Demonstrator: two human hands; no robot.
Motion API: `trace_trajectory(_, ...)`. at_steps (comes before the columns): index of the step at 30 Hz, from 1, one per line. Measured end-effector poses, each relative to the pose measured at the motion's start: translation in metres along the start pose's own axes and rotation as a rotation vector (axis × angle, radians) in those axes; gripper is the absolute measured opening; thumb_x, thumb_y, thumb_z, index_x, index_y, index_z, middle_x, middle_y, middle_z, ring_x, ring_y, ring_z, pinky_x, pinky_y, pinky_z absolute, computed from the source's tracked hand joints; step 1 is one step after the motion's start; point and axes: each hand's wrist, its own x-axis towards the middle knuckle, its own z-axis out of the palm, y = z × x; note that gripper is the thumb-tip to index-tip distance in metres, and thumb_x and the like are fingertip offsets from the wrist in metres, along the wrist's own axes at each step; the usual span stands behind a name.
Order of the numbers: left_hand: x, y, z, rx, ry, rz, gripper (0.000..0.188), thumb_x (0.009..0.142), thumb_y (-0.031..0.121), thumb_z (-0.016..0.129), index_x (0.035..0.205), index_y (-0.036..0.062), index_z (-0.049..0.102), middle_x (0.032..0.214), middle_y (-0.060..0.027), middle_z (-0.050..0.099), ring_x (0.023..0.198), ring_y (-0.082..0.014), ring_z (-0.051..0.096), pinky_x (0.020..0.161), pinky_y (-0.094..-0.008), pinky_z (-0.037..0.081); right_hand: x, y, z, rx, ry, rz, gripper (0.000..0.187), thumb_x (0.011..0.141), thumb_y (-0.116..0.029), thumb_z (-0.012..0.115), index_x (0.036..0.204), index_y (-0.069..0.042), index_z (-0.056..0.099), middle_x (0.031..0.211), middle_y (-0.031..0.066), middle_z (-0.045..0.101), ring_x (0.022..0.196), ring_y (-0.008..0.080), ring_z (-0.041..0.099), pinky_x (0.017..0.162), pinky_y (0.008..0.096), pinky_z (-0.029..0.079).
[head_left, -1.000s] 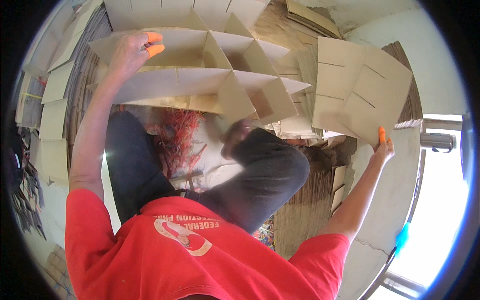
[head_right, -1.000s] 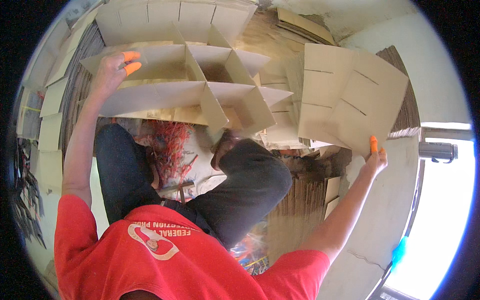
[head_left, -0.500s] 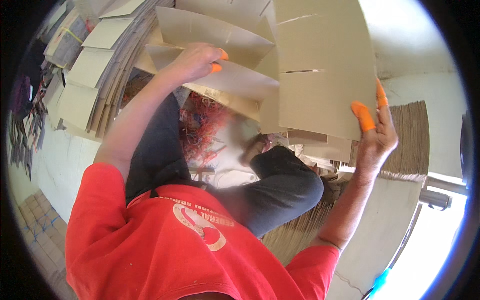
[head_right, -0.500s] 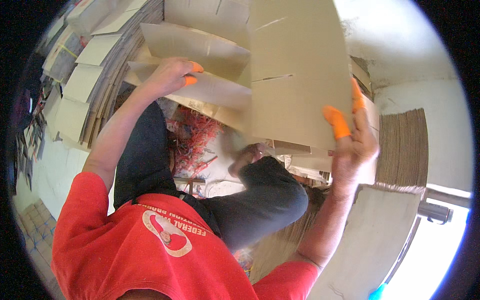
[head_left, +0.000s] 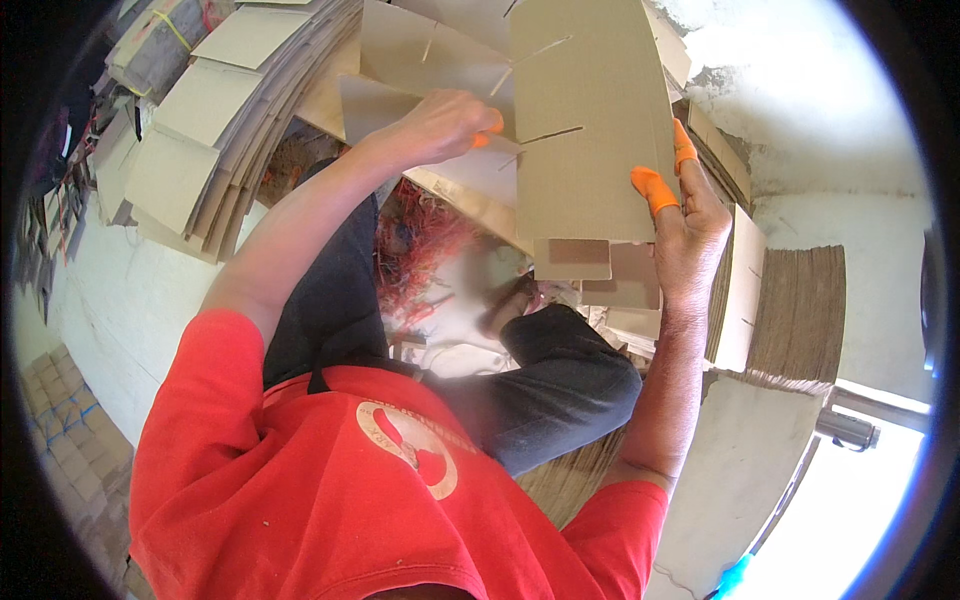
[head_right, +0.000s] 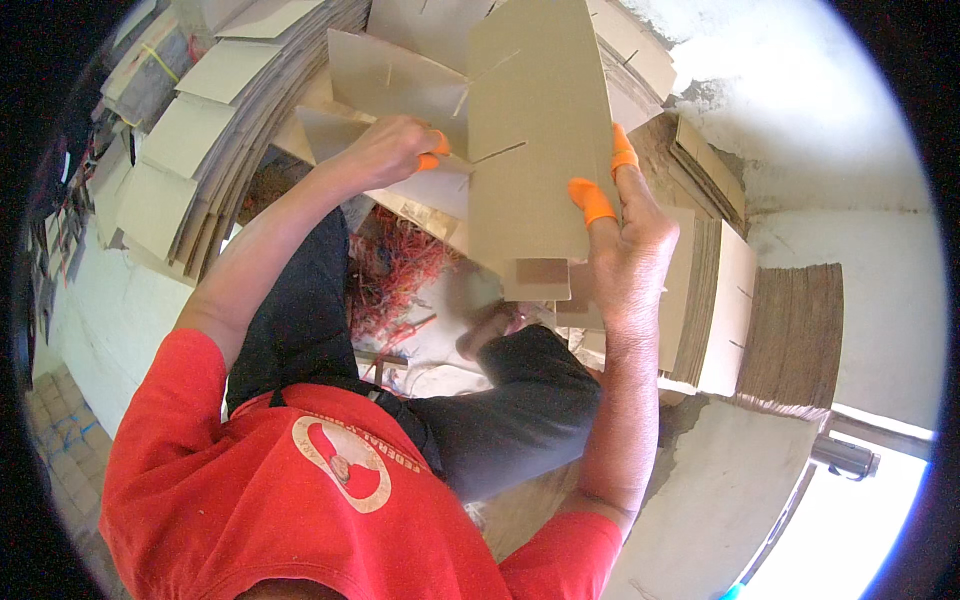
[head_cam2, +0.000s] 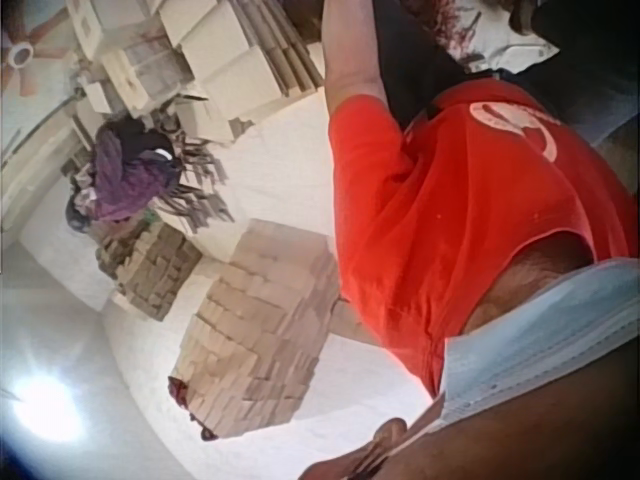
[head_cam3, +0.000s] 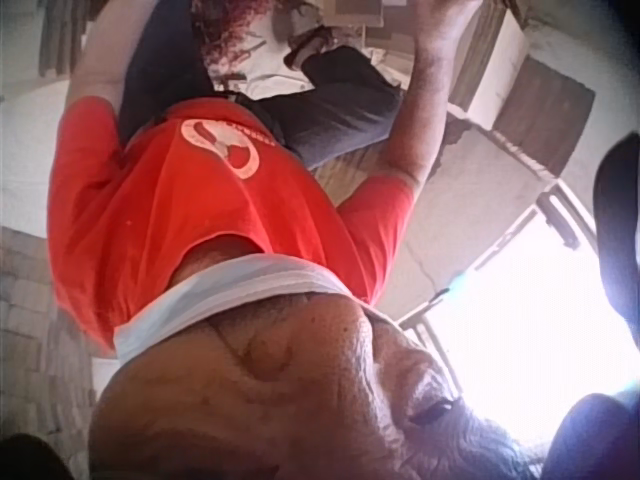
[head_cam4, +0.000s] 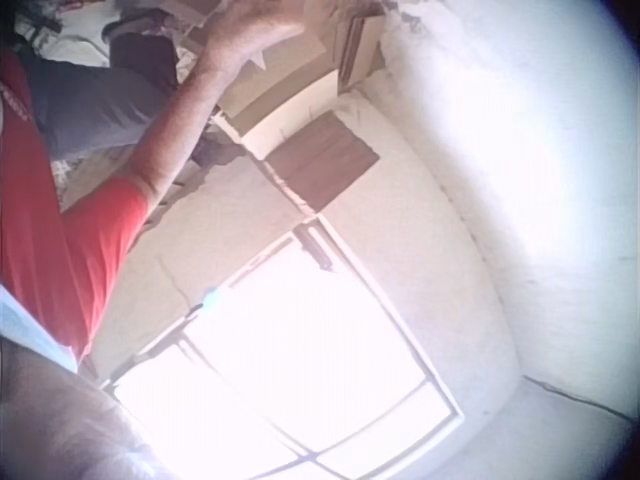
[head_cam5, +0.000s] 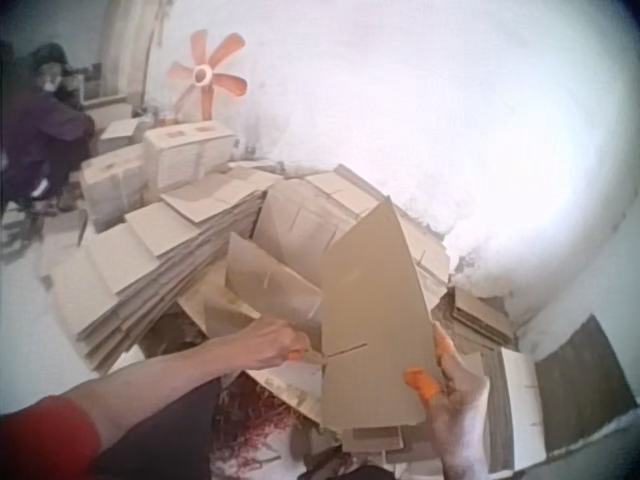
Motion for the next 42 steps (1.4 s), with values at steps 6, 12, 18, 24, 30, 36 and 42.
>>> trace_trajectory(6,0.003,-0.004,0.002,-0.013,0.070,0.025,0.014,0.076,0.006,0.070,0.090,0.0041,0.069,0.080,-0.0198,0.066,0.077,-0.0386,0.065,0.066,-0.0470,0.050,0.002,-0.006,0.004,-0.061,-0.009,-0.066,0.055,0.084,0.004,0.064,0.137,-0.004,0.052,0.105,0.0143,0.071,0.092,0.0062,0.061,0.081,0.0250,0.050)
trace_trajectory(12,0.004,-0.009,0.005,-0.025,0.070,0.015,0.013,0.074,0.005,0.070,0.087,0.0035,0.069,0.077,-0.0210,0.066,0.075,-0.0396,0.065,0.064,-0.0478,0.049,0.011,-0.002,0.027,-0.015,-0.158,0.037,0.053,0.084,0.003,0.064,0.136,-0.003,0.053,0.079,0.0116,0.067,0.063,0.0091,0.056,0.060,0.0279,0.049)
trace_trajectory(18,0.014,-0.008,0.006,0.003,0.075,0.061,0.013,0.073,0.004,0.071,0.085,0.0029,0.068,0.076,-0.0205,0.065,0.077,-0.0391,0.064,0.065,-0.0473,0.049,0.013,0.027,0.059,0.001,-0.187,0.037,0.051,0.084,0.003,0.062,0.133,0.001,0.053,0.067,0.0137,0.061,0.055,0.0130,0.056,0.048,0.0291,0.047)
trace_trajectory(24,0.016,-0.007,-0.001,-0.036,0.054,0.055,0.012,0.072,0.002,0.070,0.084,0.0016,0.067,0.074,-0.0219,0.063,0.076,-0.0416,0.062,0.065,-0.0480,0.047,0.039,0.004,0.038,0.062,-0.370,0.175,0.053,0.086,-0.001,0.063,0.137,-0.004,0.050,0.091,0.0074,0.068,0.058,0.0077,0.056,0.042,0.0246,0.050)
trace_trajectory(30,0.018,0.002,-0.008,-0.044,-0.002,0.032,0.010,0.072,-0.001,0.064,0.081,-0.0011,0.062,0.075,-0.0243,0.061,0.078,-0.0449,0.059,0.066,-0.0508,0.045,0.022,0.010,0.058,-0.130,-0.319,0.011,0.052,0.087,-0.001,0.063,0.137,-0.001,0.049,0.095,0.0112,0.069,0.057,0.0106,0.058,0.041,0.0252,0.048)
trace_trajectory(36,0.015,-0.001,-0.009,-0.044,0.036,0.044,0.014,0.070,-0.003,0.064,0.084,-0.0007,0.064,0.074,-0.0239,0.061,0.078,-0.0445,0.060,0.066,-0.0508,0.045,0.004,0.010,0.046,-0.064,-0.222,-0.088,0.052,0.089,-0.002,0.061,0.139,-0.003,0.047,0.090,0.0120,0.069,0.054,0.0094,0.054,0.043,0.0249,0.046)
trace_trajectory(42,0.018,-0.004,-0.004,0.013,0.018,0.050,0.016,0.071,0.000,0.068,0.086,0.0015,0.068,0.075,-0.0219,0.064,0.077,-0.0408,0.063,0.066,-0.0485,0.048,-0.007,0.030,0.055,-0.064,-0.277,-0.095,0.050,0.090,-0.003,0.062,0.139,-0.006,0.049,0.066,0.0114,0.062,0.054,0.0115,0.052,0.048,0.0280,0.045)
